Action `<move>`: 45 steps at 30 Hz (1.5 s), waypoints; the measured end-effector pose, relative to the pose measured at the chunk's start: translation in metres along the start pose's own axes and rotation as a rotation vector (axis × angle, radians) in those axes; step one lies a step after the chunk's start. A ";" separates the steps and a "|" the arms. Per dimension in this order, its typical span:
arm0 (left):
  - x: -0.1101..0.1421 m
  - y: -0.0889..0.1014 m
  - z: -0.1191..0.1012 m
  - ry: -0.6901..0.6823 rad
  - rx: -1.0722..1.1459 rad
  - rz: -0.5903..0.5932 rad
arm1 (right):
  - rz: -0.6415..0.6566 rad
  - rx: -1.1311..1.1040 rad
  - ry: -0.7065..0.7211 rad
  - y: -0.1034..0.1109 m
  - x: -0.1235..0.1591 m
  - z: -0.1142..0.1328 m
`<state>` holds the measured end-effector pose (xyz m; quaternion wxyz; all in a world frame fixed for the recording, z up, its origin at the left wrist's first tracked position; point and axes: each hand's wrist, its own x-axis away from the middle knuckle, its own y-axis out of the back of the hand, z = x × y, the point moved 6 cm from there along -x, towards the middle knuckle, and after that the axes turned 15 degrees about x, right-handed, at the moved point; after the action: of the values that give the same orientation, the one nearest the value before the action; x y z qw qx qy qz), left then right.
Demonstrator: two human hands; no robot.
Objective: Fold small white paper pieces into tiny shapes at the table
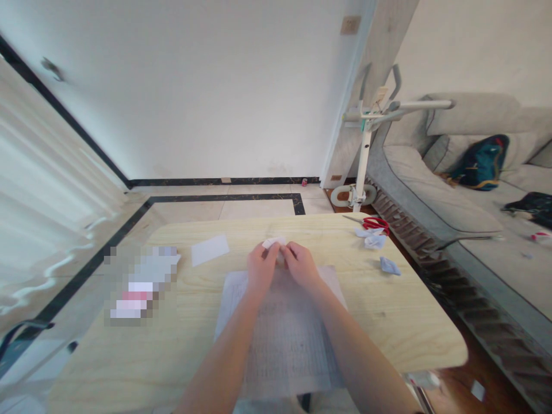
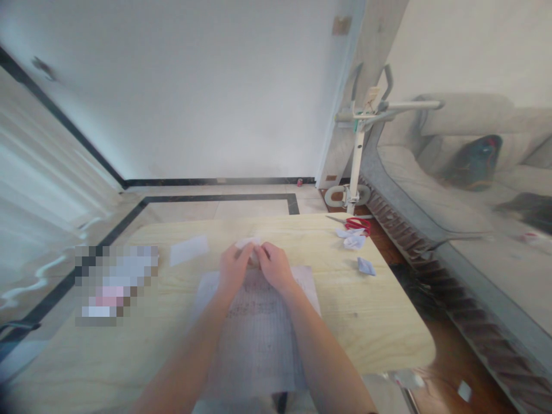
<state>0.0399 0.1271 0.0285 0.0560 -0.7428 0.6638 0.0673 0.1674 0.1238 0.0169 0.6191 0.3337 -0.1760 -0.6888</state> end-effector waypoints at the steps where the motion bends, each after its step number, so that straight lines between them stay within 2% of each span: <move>1: 0.000 0.000 0.000 0.003 -0.005 -0.001 | 0.003 -0.008 0.003 0.000 0.000 0.000; 7: -0.002 0.002 0.001 0.030 -0.012 -0.013 | 0.026 -0.031 0.025 0.000 0.001 0.003; 22: -0.001 0.001 0.000 -0.002 -0.028 -0.007 | 0.044 -0.049 0.030 -0.001 0.001 0.002; 40: 0.001 -0.007 0.001 0.064 0.046 0.092 | -0.004 -0.290 -0.057 -0.002 0.001 -0.006; 45: 0.001 -0.009 0.001 0.074 0.067 0.103 | -0.031 -0.225 -0.034 -0.001 0.001 -0.007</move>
<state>0.0485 0.1275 0.0275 0.0525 -0.7074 0.7046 0.0205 0.1714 0.1245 0.0114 0.6387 0.2531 -0.1028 -0.7194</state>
